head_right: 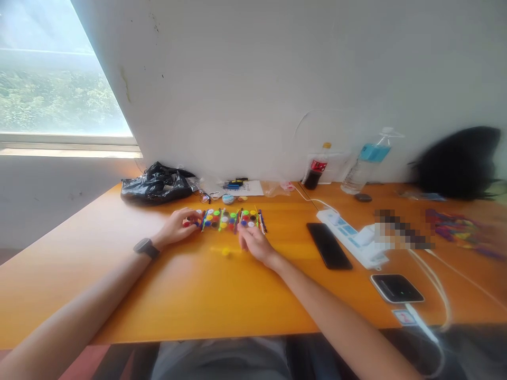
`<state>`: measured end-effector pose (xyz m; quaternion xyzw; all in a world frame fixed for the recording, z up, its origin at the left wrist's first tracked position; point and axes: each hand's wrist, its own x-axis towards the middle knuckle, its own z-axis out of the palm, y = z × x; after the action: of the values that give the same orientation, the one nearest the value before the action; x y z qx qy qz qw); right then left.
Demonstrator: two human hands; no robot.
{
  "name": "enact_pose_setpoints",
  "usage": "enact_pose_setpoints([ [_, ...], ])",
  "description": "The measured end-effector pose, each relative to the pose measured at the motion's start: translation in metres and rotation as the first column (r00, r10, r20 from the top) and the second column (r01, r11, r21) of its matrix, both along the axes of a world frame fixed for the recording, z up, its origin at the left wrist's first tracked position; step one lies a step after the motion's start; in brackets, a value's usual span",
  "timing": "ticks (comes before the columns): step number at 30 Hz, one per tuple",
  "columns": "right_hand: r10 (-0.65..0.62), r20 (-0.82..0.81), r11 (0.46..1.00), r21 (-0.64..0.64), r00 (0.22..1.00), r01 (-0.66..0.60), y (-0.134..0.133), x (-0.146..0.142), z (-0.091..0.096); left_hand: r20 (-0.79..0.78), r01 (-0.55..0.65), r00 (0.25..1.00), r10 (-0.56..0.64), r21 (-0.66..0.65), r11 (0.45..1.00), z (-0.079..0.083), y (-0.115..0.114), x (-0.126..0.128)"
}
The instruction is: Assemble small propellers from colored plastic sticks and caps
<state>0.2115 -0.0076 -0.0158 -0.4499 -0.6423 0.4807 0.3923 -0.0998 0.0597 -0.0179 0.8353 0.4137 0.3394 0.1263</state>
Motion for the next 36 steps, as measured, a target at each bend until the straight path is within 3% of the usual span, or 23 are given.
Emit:
enact_pose_setpoints([
  [9, -0.021, -0.003, 1.0, 0.008, 1.0, 0.021, -0.001, -0.001, 0.002, 0.2, -0.155, 0.97, 0.137, 0.077, 0.985, -0.003, 0.002, 0.002],
  [15, -0.012, 0.006, 1.0, 0.021, 1.0, 0.012, -0.001, -0.002, 0.001, 0.14, -0.173, 0.975, 0.17, 0.015, 0.985, -0.007, 0.005, 0.003],
  [24, 0.019, 0.014, 0.999, 0.026, 1.0, -0.02, -0.001, -0.001, -0.001, -0.158, -0.132, 0.975, 0.158, 0.163, 0.978, -0.01, 0.008, 0.014],
  [36, 0.021, 0.009, 0.999, 0.025, 1.0, -0.021, 0.001, 0.0, -0.005, -0.152, -0.152, 0.973, 0.172, 0.135, 0.979, -0.014, 0.011, 0.014],
])
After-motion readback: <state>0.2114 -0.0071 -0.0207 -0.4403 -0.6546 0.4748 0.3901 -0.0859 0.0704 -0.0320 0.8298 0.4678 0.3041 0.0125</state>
